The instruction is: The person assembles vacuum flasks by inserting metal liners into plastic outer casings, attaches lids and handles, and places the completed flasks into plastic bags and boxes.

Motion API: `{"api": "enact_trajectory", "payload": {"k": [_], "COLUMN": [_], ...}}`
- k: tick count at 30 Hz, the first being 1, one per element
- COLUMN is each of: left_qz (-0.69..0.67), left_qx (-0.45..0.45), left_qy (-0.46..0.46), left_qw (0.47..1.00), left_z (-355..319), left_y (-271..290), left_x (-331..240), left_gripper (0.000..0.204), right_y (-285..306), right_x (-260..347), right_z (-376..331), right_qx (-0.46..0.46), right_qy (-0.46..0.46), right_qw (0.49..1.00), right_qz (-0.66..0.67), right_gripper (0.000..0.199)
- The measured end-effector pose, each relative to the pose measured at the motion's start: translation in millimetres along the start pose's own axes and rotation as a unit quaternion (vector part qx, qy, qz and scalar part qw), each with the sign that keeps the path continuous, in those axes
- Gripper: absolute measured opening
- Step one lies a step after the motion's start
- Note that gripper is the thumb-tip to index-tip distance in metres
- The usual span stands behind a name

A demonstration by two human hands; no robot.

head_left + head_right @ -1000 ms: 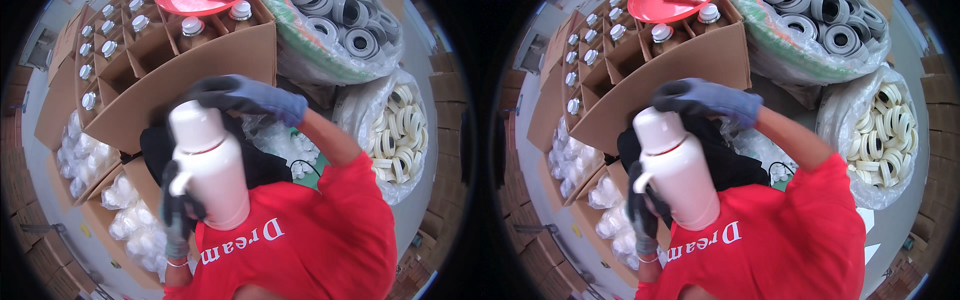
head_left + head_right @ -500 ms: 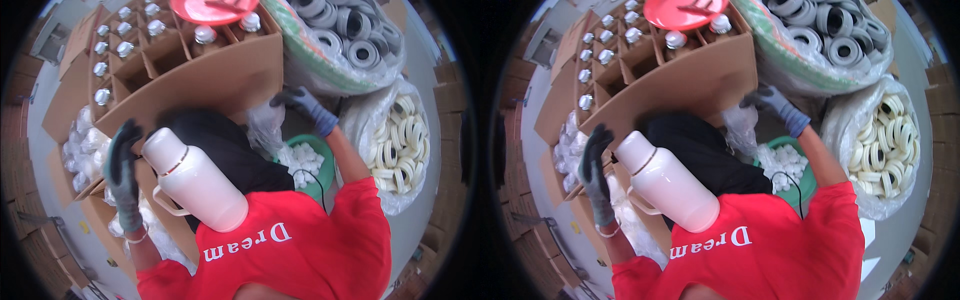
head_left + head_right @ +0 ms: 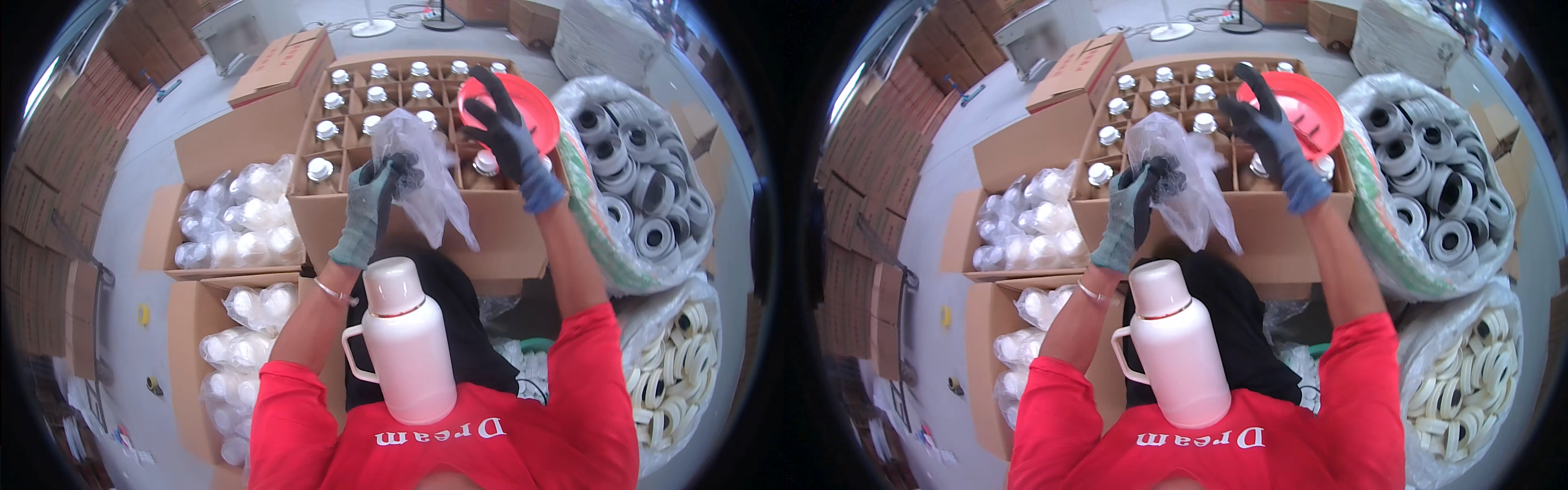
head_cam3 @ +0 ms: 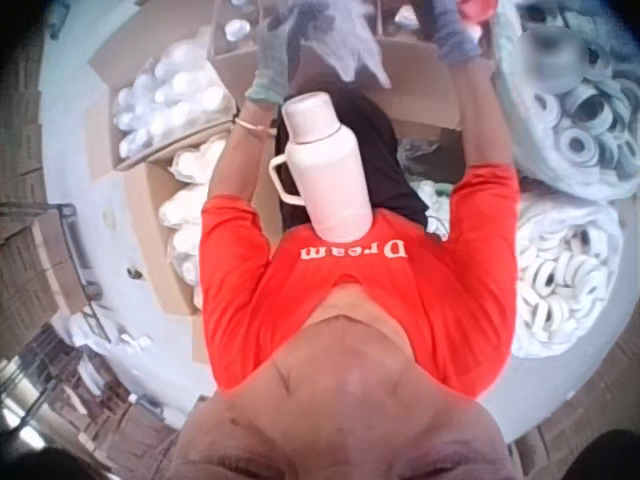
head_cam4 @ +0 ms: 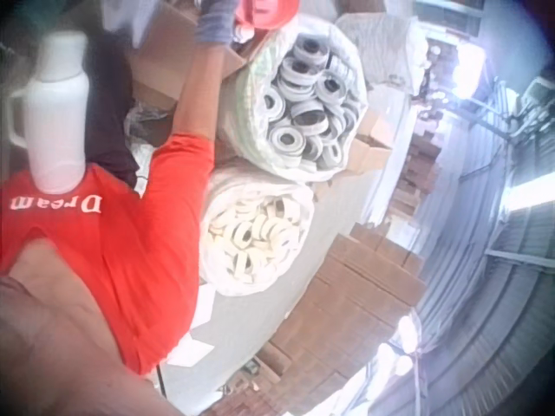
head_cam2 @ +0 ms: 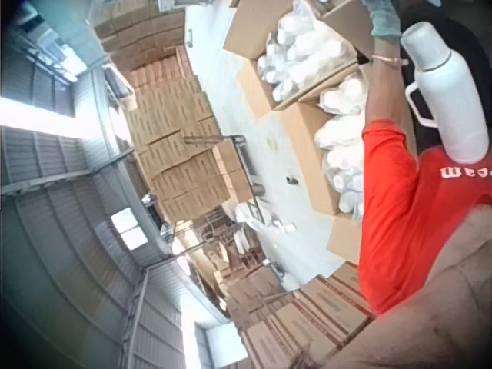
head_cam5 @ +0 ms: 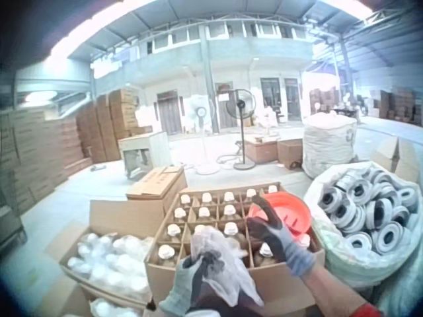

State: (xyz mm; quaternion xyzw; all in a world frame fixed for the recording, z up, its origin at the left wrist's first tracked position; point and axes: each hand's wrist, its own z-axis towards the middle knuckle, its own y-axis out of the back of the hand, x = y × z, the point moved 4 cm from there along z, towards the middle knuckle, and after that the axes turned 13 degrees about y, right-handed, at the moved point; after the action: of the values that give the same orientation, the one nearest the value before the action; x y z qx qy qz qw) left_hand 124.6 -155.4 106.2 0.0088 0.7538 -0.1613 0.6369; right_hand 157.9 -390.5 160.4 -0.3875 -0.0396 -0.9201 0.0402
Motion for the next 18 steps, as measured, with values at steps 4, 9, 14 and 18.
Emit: {"api": "enact_trajectory", "payload": {"k": [4, 9, 14, 18], "left_qz": [0.233, -0.366, 0.360, 0.399], "left_qx": [0.000, 0.166, -0.019, -0.134], "left_qy": [-0.228, -0.023, -0.186, -0.217], "left_qw": [0.945, 0.915, 0.914, 0.881], "left_z": [-18, -25, -79, -140], "left_y": [22, 75, 123, 152], "left_x": [4, 32, 43, 113], "left_gripper": [0.034, 0.036, 0.036, 0.054], "right_y": [-70, -64, -90, -96], "right_x": [10, -61, -45, -16], "right_z": [-44, -99, -129, -188], "right_qx": [0.039, 0.086, -0.002, -0.105], "right_qy": [0.011, -0.016, 0.038, -0.227], "right_qw": [0.999, 0.959, 0.932, 0.968], "right_qz": [-0.007, -0.271, -0.361, -0.034], "right_gripper": [0.078, 0.052, 0.031, 0.019]}}
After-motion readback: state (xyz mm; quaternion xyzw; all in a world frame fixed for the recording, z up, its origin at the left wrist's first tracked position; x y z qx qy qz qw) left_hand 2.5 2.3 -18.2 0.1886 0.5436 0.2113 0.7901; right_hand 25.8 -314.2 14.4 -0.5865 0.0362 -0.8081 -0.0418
